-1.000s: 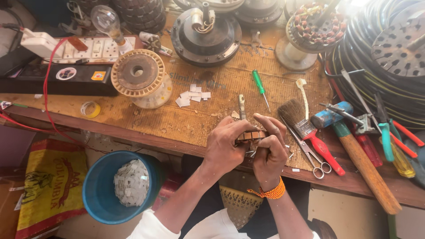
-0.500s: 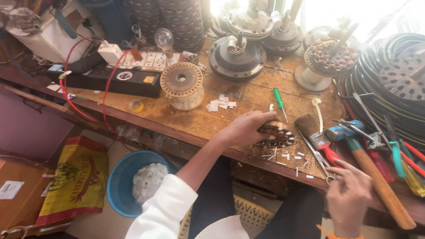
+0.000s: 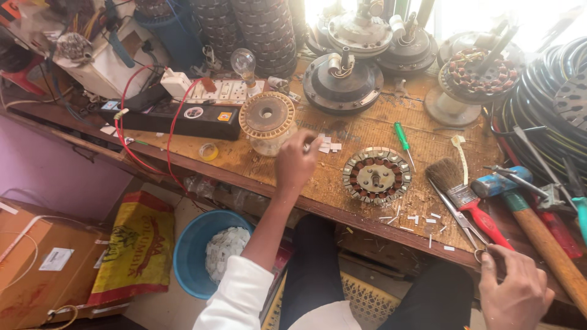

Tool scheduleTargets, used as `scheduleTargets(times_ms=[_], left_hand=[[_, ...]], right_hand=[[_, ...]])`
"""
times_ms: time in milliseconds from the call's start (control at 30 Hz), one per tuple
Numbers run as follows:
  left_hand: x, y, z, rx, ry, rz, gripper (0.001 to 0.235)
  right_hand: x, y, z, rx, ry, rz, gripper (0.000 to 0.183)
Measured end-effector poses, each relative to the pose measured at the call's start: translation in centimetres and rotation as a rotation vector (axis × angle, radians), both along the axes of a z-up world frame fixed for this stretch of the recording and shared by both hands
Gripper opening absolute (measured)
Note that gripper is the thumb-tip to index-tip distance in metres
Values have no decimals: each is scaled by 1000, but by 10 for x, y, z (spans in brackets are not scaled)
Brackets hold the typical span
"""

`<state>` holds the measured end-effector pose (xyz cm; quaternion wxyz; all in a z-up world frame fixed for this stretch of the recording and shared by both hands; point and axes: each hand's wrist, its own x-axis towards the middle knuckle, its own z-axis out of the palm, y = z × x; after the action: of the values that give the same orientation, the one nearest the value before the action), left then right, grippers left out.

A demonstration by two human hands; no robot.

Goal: The person cuts small white rectangular pieces from a strip using scissors and inserts them into the slots of a circular motor stator. The person repeats this process, cutting and inserting the pieces into the stator's slots.

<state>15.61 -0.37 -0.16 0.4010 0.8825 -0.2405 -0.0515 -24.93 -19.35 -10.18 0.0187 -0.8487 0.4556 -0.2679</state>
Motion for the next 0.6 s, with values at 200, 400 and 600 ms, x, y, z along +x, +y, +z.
scheduleTargets(times_ms=[200,400,600], left_hand=[[2,22,-16,95,-309,130,41],[9,19,-25,113,-228,136,24],[12,47,-36,-428,166,98,14]], right_hand=[[-6,7,13,222,-27,-21,22],[-18,10,26,365,36,-54,56],[-32,-4,17,418,194,-15,82]])
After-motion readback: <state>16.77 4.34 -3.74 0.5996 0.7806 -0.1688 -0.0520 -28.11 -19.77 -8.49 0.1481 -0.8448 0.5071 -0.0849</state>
